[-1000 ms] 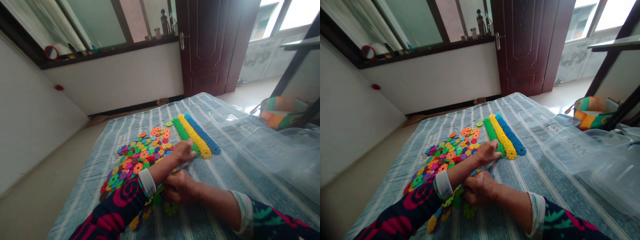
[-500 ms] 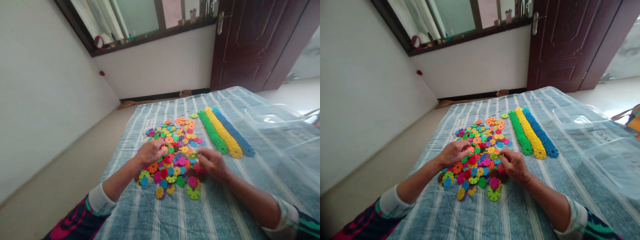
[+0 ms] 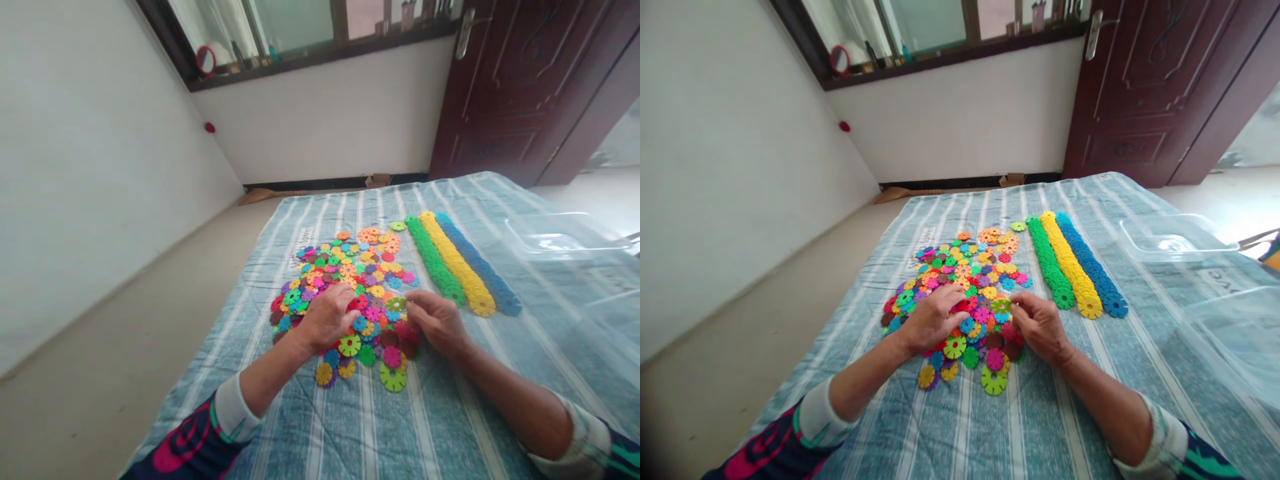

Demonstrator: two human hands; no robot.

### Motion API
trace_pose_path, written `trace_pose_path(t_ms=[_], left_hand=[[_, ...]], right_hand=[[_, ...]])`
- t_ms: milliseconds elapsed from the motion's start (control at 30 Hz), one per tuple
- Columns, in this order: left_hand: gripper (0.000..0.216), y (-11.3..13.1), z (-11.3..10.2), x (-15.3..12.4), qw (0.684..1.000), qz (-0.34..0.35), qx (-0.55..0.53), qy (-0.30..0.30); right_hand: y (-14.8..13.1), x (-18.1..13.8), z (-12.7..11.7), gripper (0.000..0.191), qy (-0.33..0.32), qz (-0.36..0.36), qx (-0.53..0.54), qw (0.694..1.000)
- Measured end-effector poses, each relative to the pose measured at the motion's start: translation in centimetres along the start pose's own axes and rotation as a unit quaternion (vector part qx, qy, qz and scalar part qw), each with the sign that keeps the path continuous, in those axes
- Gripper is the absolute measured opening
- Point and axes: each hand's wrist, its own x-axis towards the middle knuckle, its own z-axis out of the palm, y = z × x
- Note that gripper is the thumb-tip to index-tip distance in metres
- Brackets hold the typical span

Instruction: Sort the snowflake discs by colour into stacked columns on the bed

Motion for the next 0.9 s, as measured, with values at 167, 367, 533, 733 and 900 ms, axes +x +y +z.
trace_pose_path(t_ms=[167,367,533,733,900], left_hand=[[0.014,-0.5,-0.2,0.1,1.000,0.019,0.002,0.017],[0.020,-1.3,-1.5,0.0,0.992,-0.052,-0.078,0.080],[0.025,-0.6,-1.8,0.2,0.969,-0.135,-0.188,0.083],[0.029,0.9,-0.8,0.4,0.955,-0.158,-0.245,0.058],[0.027,0.0,-0.4,0.3,0.972,-0.164,-0.143,0.092]], right_hand=[[0.2,0.1,0.1,0.023,-0.007,-0.008,0.004,1.000],[0.4,0.3,0.1,0.025,-0.004,-0.016,0.000,1.000],[-0.1,0.4,0.1,0.023,0.006,-0.014,-0.003,1.000],[-0.1,0.6,0.2,0.023,-0.002,-0.005,0.019,1.000],[-0.1,0.7,0.2,0.022,0.004,-0.003,0.026,1.000]])
